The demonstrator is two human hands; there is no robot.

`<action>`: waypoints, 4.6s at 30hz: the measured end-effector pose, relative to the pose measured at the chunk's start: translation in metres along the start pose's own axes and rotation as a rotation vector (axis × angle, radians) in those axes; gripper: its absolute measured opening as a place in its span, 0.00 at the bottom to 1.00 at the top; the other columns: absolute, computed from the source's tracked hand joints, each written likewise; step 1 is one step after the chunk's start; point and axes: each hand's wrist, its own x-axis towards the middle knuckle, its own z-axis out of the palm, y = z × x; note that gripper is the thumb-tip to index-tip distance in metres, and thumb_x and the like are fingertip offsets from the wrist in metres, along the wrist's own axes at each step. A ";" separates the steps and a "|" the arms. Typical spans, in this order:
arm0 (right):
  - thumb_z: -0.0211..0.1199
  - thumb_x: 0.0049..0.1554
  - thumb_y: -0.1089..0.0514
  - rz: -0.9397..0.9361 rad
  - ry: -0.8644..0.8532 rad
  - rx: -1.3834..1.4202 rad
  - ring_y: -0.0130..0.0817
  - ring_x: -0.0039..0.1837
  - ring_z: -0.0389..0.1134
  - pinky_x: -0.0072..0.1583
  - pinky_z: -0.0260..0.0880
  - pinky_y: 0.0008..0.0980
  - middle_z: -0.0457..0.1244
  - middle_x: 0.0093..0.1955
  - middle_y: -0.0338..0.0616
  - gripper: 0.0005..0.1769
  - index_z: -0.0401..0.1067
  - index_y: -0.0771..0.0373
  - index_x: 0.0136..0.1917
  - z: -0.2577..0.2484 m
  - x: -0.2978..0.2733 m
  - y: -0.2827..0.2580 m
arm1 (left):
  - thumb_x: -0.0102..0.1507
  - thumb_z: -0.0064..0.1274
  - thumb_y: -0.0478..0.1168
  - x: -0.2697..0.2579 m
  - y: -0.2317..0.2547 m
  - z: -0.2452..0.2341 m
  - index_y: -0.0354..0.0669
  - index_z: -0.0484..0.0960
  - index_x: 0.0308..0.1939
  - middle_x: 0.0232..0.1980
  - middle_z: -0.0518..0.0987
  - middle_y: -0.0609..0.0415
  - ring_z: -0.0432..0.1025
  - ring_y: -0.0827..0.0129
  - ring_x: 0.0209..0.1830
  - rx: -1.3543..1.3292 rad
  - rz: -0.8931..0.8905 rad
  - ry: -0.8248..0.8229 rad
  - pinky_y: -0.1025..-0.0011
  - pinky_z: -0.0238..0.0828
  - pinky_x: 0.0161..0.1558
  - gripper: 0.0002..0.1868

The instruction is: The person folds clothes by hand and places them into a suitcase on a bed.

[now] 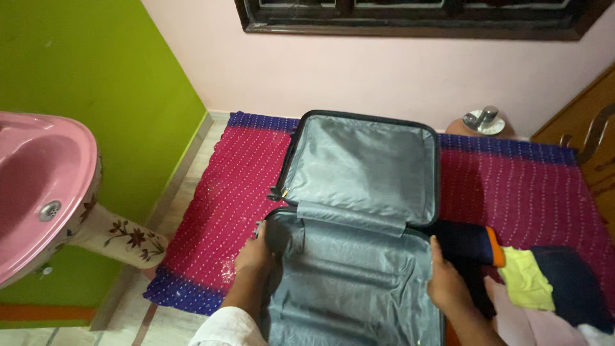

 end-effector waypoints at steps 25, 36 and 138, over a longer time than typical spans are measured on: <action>0.55 0.55 0.69 0.266 -0.067 -0.111 0.58 0.60 0.72 0.63 0.70 0.53 0.67 0.59 0.63 0.61 0.25 0.26 0.85 0.007 -0.059 -0.011 | 0.64 0.47 0.34 -0.012 -0.061 0.018 0.75 0.37 0.82 0.50 0.82 0.36 0.79 0.44 0.50 0.121 0.241 -0.029 0.48 0.75 0.53 0.51; 0.56 0.53 0.71 0.207 -0.030 -0.022 0.59 0.60 0.71 0.63 0.69 0.52 0.66 0.59 0.65 0.62 0.27 0.29 0.85 0.015 -0.082 -0.003 | 0.63 0.47 0.34 -0.029 -0.078 0.025 0.70 0.40 0.81 0.44 0.82 0.38 0.79 0.43 0.44 0.078 0.309 0.021 0.47 0.74 0.47 0.49; 0.74 0.47 0.57 -0.647 0.098 0.313 0.28 0.40 0.74 0.45 0.73 0.28 0.72 0.37 0.43 0.10 0.81 0.64 0.40 0.028 0.232 -0.351 | 0.53 0.68 0.49 0.063 0.031 -0.014 0.43 0.79 0.57 0.38 0.83 0.46 0.78 0.55 0.32 -0.815 0.172 0.296 0.59 0.74 0.37 0.31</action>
